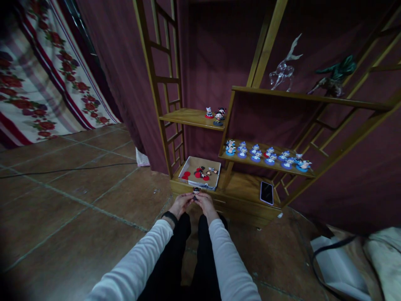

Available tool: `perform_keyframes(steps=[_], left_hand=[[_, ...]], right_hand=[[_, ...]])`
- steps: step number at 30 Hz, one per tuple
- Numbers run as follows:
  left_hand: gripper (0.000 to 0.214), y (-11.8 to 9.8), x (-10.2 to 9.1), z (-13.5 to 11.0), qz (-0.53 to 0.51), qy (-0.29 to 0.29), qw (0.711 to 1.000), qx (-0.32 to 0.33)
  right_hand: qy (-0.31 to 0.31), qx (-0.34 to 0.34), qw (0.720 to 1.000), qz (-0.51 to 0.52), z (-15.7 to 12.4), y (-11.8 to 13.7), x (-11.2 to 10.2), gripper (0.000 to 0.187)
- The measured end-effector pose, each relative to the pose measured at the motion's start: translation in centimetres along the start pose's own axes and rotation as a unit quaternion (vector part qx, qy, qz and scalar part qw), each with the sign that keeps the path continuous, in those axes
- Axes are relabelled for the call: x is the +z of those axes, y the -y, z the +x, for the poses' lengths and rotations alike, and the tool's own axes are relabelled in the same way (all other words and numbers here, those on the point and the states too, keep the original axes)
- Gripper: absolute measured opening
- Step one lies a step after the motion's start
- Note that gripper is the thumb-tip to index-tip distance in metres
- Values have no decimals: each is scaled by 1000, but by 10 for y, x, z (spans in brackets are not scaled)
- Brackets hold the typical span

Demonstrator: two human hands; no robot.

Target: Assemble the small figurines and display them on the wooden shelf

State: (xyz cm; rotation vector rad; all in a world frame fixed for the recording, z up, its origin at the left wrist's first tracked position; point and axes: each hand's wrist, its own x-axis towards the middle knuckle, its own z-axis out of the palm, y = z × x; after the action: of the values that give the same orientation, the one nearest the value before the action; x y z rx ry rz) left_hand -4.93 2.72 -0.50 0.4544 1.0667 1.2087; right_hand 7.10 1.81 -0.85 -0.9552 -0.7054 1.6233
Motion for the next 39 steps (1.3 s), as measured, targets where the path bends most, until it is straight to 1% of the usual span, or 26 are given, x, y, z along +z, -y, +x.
perform_keyframes(steps=[5,12,16,20,25,27,32,36,39], left_hand=[[14,3,-1,3,-6,-15,1000,2],[15,1,-1,0,-15,-13,1000,5],[15,-1,2,-3,-23,-26,999,26],[17,-3,2,-6,-31,-50,997,50],[19,-8,0,-9,-29,-74,993,84],[19,-9,-1,-9,-24,-67,993,94],[20,-7,-2,-6,-25,-25,993,115],[22,-5,-4,-2,-24,-4,989,148],[24,-6,-5,0,-18,2,988,155]], right_hand=[[-6,19,1000,5,3,-3,-3,24],[-14,-2,1000,5,-3,-2,4,24],[-6,-26,1000,8,-6,-1,9,33],[-27,-49,998,-12,-9,1,9,37],[-24,-42,998,-50,-11,3,5,39],[-11,-35,998,-55,-11,4,5,42],[25,-32,998,-38,-13,6,9,45],[25,-39,998,-40,-14,7,12,44],[20,-44,998,-42,-13,6,13,43]])
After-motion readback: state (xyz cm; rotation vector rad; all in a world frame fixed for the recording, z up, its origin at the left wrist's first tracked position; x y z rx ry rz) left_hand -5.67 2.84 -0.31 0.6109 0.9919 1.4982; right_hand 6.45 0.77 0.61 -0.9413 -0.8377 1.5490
